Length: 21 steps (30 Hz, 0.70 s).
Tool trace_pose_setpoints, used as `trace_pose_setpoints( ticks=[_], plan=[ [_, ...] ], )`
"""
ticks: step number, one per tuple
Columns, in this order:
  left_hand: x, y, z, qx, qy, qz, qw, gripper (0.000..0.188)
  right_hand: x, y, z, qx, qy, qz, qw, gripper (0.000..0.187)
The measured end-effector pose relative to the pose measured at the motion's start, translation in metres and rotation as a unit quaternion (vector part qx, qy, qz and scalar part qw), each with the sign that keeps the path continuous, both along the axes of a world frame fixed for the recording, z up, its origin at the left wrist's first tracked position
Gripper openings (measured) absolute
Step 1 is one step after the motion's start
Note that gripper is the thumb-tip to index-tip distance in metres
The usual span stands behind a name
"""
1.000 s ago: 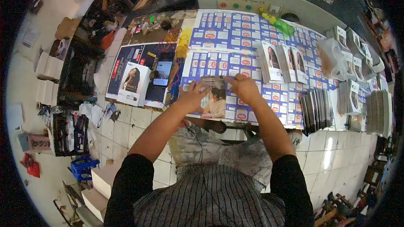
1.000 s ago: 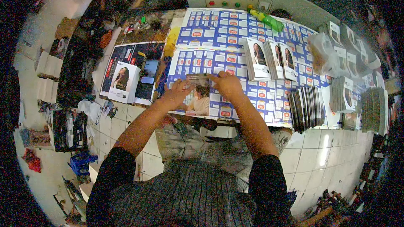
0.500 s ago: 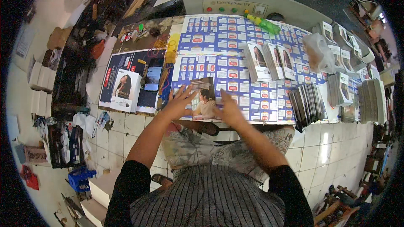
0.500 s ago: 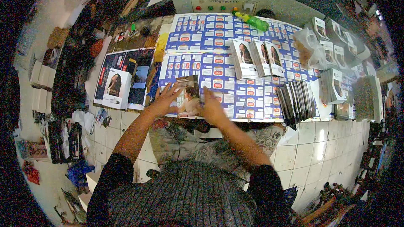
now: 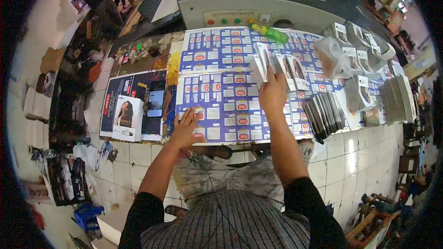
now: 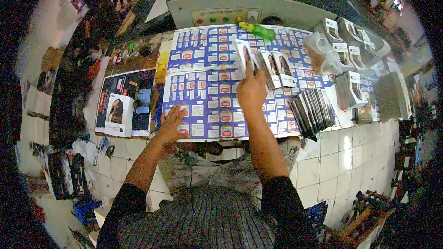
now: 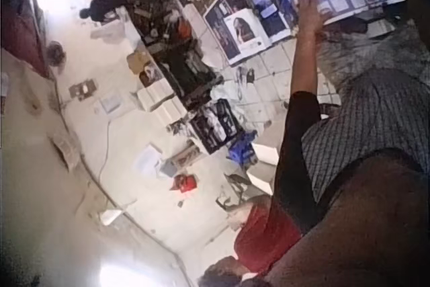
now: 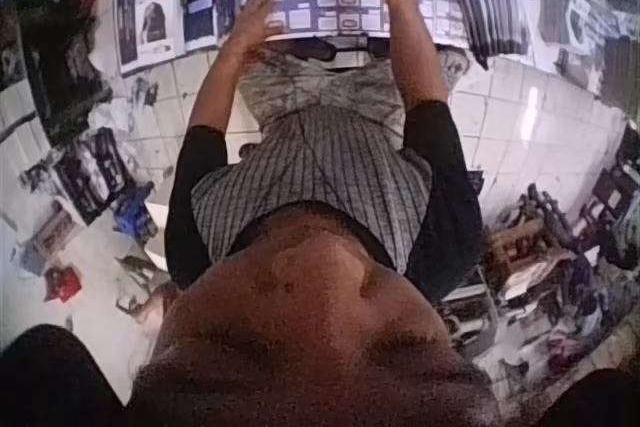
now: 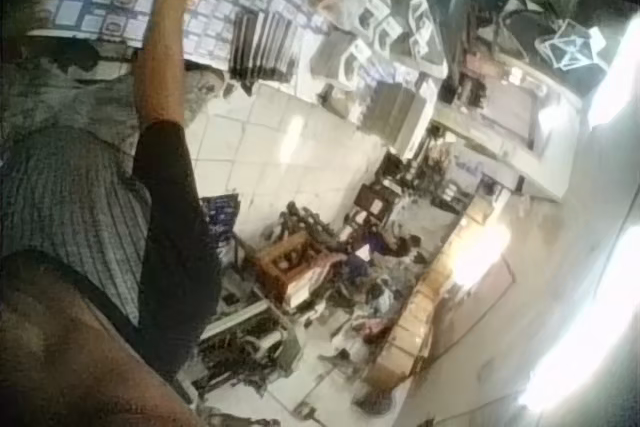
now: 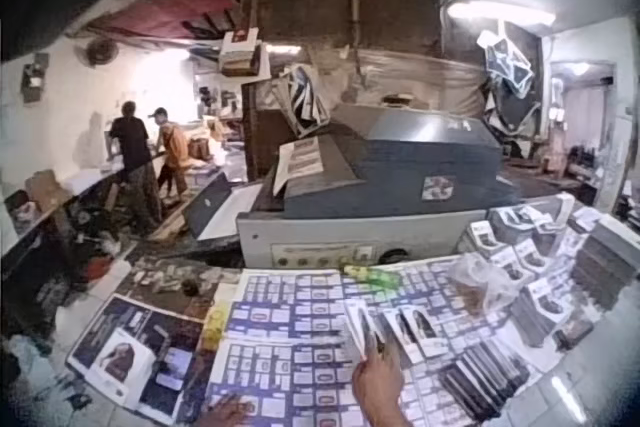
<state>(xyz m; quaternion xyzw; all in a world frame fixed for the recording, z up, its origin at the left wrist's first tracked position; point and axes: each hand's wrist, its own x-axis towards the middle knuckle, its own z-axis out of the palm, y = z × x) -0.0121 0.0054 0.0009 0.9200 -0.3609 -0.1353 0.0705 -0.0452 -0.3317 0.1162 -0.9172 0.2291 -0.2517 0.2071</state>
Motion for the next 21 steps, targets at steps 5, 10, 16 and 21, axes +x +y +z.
trace_pose_setpoints(
  ticks=[5, 10, 16, 21],
  plan=[
    [0.006, -0.015, -0.009, 0.0, 0.016, -0.005, 1.0, 0.111, 0.016, -0.069, -0.05, -0.076, 0.211, 0.002, 0.974, 0.052],
    [0.005, -0.01, 0.0, -0.023, 0.004, 0.004, 1.0, 0.11, -0.023, -0.146, -0.05, -0.006, -0.003, -0.056, 0.998, 0.077],
    [0.023, -0.062, -0.005, -0.094, 0.033, -0.06, 0.993, 0.099, -0.264, -0.403, -0.103, -0.198, 0.356, -0.134, 0.903, 0.09],
    [0.0, -0.001, 0.0, -0.051, 0.049, -0.004, 0.997, 0.097, -0.23, -0.272, -0.114, -0.039, 0.192, -0.105, 0.975, 0.056]
  ],
)
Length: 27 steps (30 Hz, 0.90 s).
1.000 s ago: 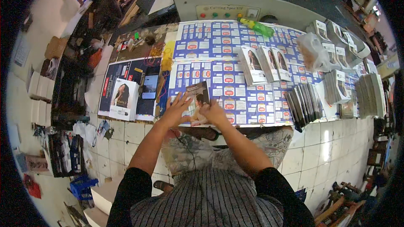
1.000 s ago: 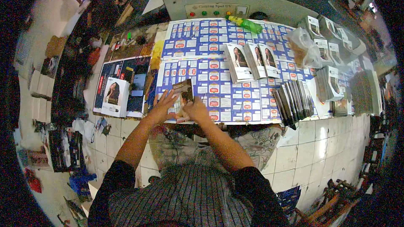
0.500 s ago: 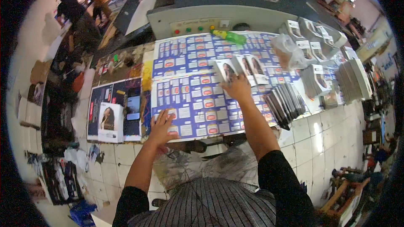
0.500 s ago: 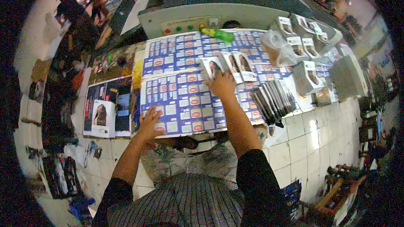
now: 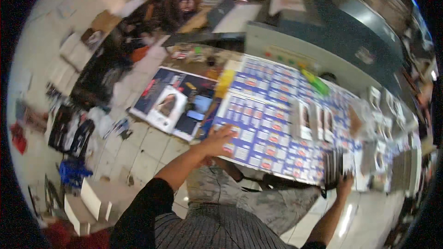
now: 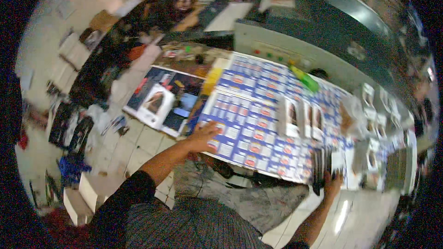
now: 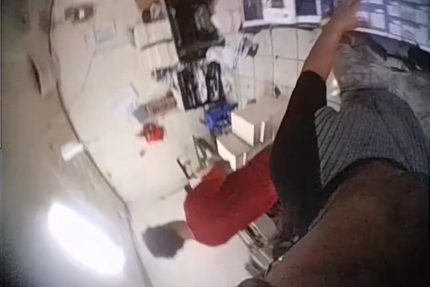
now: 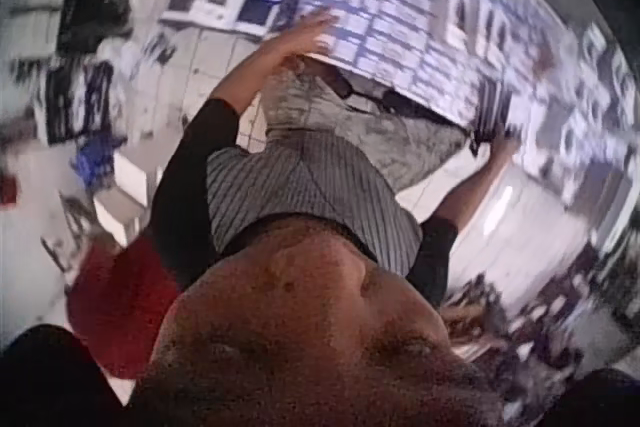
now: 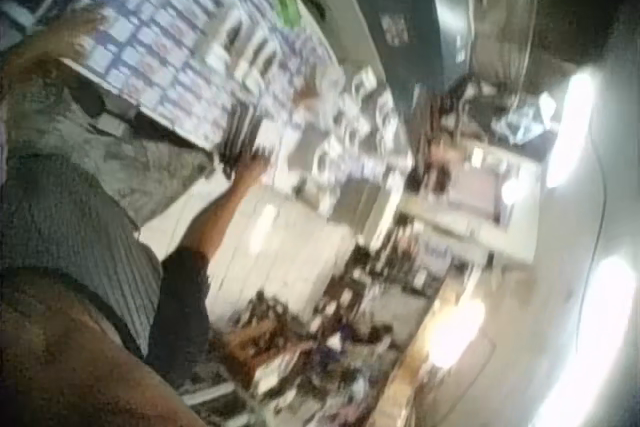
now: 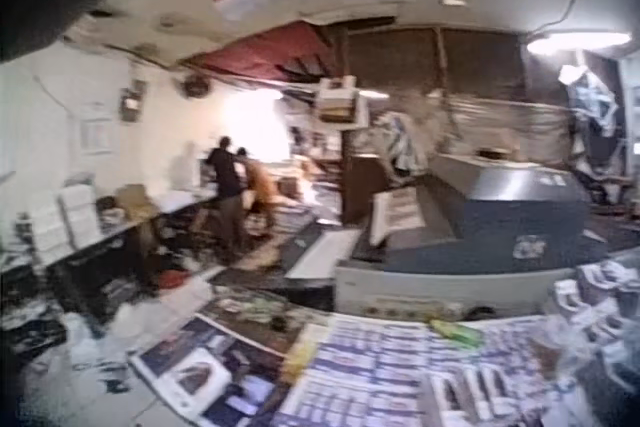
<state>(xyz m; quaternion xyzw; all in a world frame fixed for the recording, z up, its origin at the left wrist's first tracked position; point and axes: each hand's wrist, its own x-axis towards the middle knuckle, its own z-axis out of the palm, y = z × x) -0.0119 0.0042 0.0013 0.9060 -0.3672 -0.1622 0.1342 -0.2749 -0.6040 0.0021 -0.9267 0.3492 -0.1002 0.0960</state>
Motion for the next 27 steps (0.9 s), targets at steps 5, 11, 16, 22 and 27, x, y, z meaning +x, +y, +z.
trace_pose_setpoints(
  ticks=[5, 11, 16, 22, 27],
  plan=[
    [-0.015, -0.033, 0.025, -0.045, 0.021, 0.069, 0.996, 0.091, -0.002, 0.02, -0.006, -0.157, -0.197, 0.096, 0.963, 0.046],
    [-0.088, -0.133, 0.04, -0.41, 0.301, -0.007, 0.861, 0.066, 0.102, 0.269, 0.023, 0.295, -0.343, 0.166, 0.876, 0.036],
    [-0.088, -0.109, 0.044, -0.494, 0.421, 0.303, 0.698, 0.049, 0.124, 0.355, 0.096, 0.289, -0.162, 0.419, 0.845, 0.063],
    [-0.093, -0.067, 0.008, -0.515, 0.459, 0.309, 0.655, 0.045, 0.132, 0.353, 0.068, 0.258, -0.145, 0.341, 0.892, 0.072],
    [-0.078, -0.047, 0.002, -0.497, 0.509, 0.317, 0.627, 0.042, 0.13, 0.376, 0.077, 0.138, -0.157, 0.423, 0.882, 0.067]
  ],
)
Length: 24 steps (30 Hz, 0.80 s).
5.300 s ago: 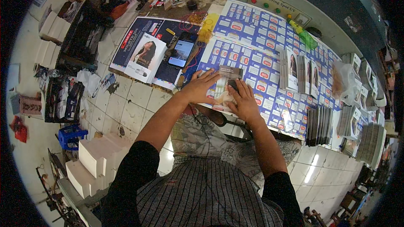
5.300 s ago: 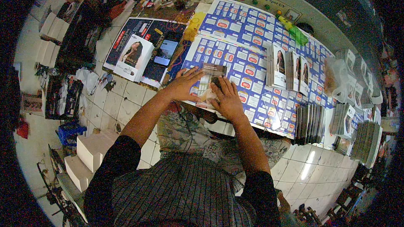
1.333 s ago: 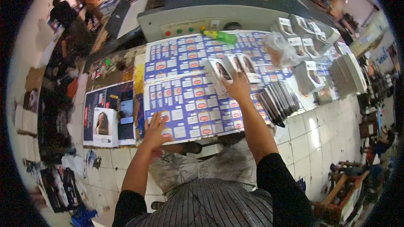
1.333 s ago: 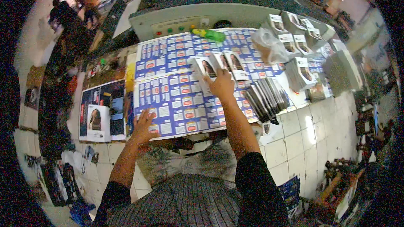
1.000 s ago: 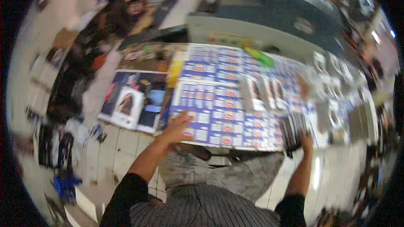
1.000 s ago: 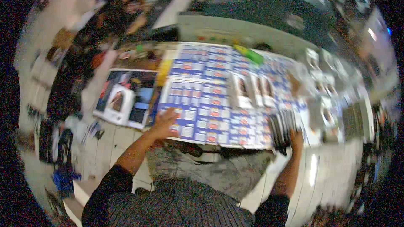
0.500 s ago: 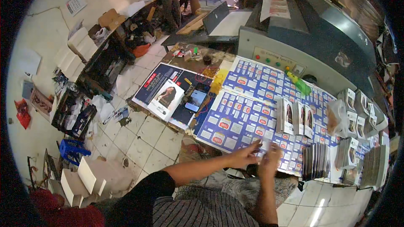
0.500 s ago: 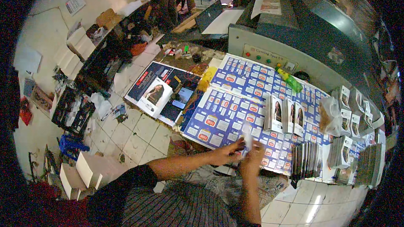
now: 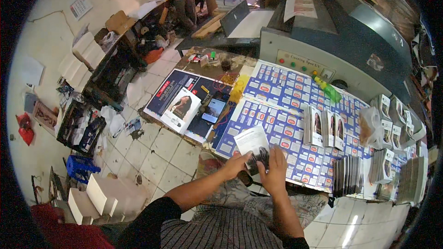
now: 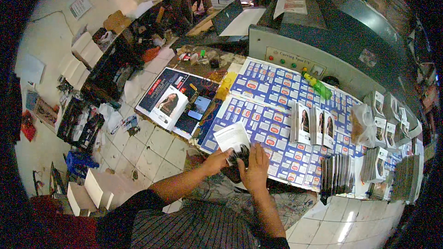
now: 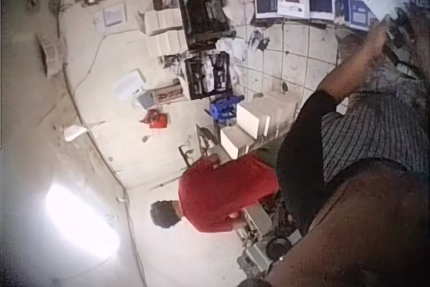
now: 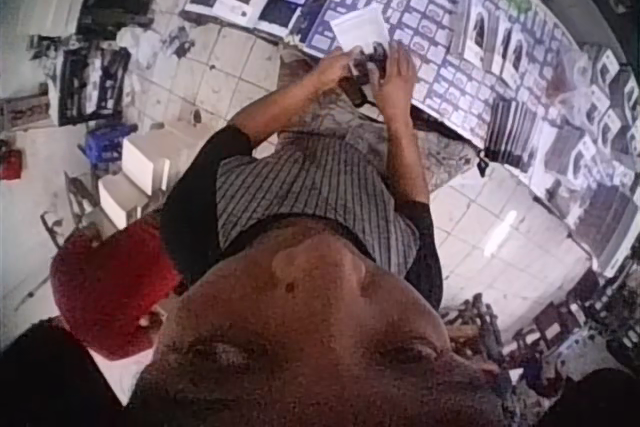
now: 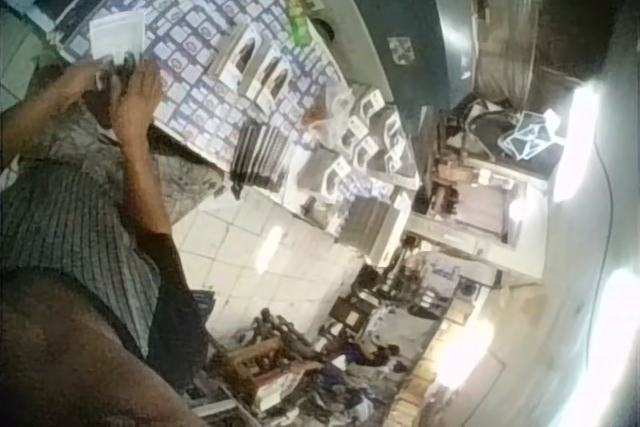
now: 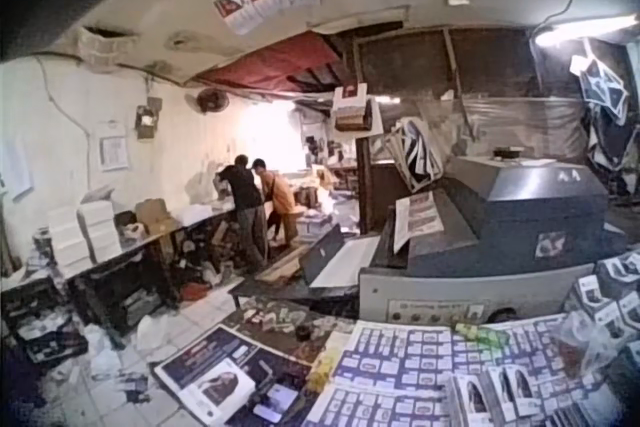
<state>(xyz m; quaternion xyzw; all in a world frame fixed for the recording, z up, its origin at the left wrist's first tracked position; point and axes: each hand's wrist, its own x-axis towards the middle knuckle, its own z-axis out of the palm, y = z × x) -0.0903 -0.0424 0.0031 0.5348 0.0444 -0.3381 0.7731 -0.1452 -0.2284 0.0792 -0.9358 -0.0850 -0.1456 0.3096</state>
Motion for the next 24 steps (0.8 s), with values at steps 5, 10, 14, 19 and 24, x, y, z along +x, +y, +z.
trace_pose_setpoints(
  ticks=[5, 10, 14, 19, 24],
  plan=[
    [-0.004, 0.004, 0.014, -0.059, -0.018, 0.057, 0.996, 0.042, 0.004, 0.017, 0.012, -0.005, -0.051, -0.055, 0.997, 0.049],
    [-0.007, 0.011, 0.029, -0.135, 0.019, 0.032, 0.99, 0.041, 0.012, 0.012, 0.017, 0.055, 0.016, -0.067, 0.996, 0.033],
    [-0.007, 0.016, 0.028, -0.174, 0.033, 0.031, 0.984, 0.04, 0.014, 0.011, 0.015, 0.038, 0.02, -0.055, 0.998, 0.026],
    [-0.005, 0.017, 0.026, -0.188, 0.04, 0.024, 0.981, 0.046, 0.016, 0.019, 0.025, -0.121, -0.22, -0.087, 0.964, 0.013],
    [0.0, 0.025, 0.021, -0.345, 0.048, 0.054, 0.936, 0.072, 0.023, 0.02, 0.006, 0.299, 0.087, -0.068, 0.948, 0.006]
  ],
)
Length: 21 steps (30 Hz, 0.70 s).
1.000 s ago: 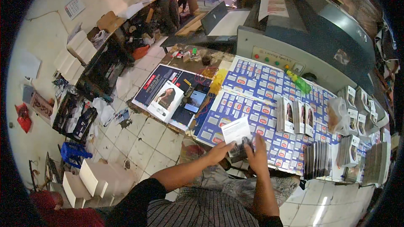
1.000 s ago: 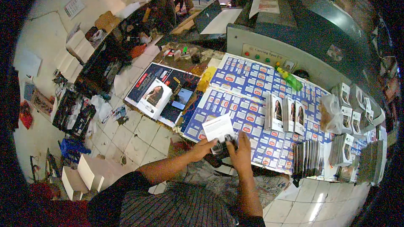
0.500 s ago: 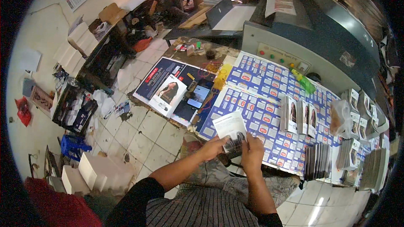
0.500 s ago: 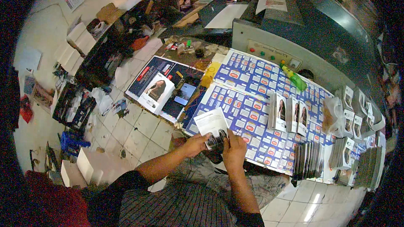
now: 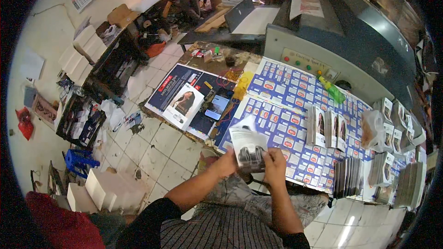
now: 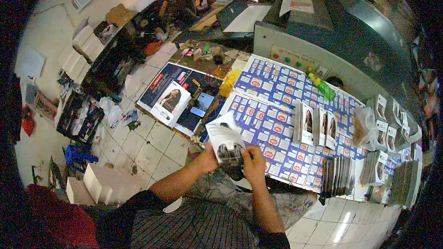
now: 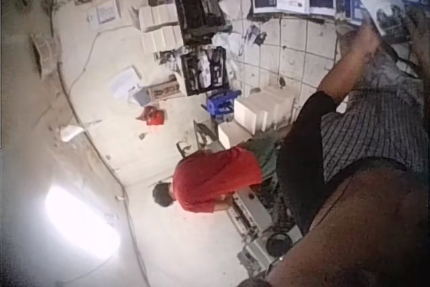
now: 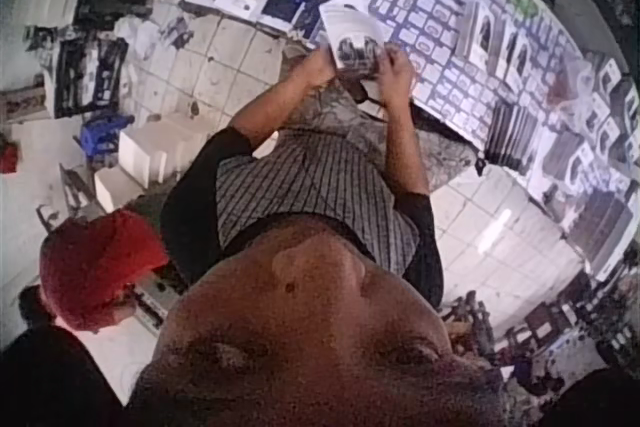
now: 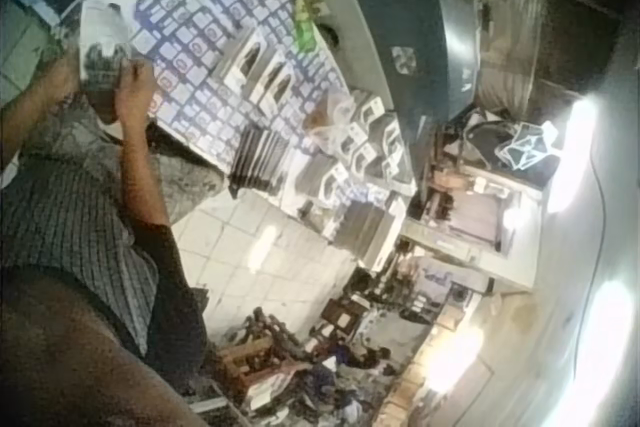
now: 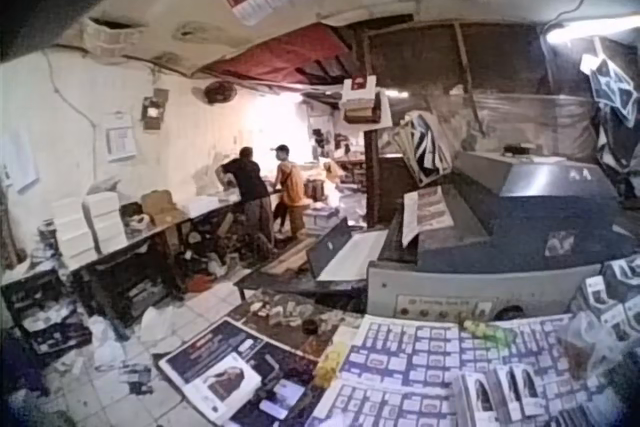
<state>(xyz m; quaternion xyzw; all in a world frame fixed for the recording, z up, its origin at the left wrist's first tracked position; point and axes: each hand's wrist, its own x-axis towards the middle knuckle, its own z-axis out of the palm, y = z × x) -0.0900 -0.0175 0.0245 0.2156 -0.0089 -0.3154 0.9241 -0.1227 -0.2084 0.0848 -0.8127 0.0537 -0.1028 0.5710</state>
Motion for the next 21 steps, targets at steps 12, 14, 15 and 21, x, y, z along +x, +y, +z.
trace_pose_setpoints(
  ticks=[12, 14, 15, 21],
  plan=[
    [0.051, -0.023, -0.036, 0.639, -0.289, 0.127, 0.702, 0.054, 0.022, -0.067, -0.114, 0.032, 0.097, -0.077, 0.992, 0.014],
    [0.056, -0.036, -0.028, 0.749, -0.274, 0.089, 0.597, 0.063, 0.023, -0.073, -0.099, -0.135, 0.059, -0.138, 0.979, 0.017],
    [0.061, -0.037, -0.026, 0.775, -0.218, 0.01, 0.594, 0.072, 0.024, -0.069, -0.088, -0.126, 0.083, -0.13, 0.98, 0.016],
    [0.058, -0.05, -0.023, 0.742, -0.57, 0.08, 0.343, 0.054, 0.031, -0.055, -0.064, -0.184, 0.059, -0.095, 0.977, 0.017]
  ],
)
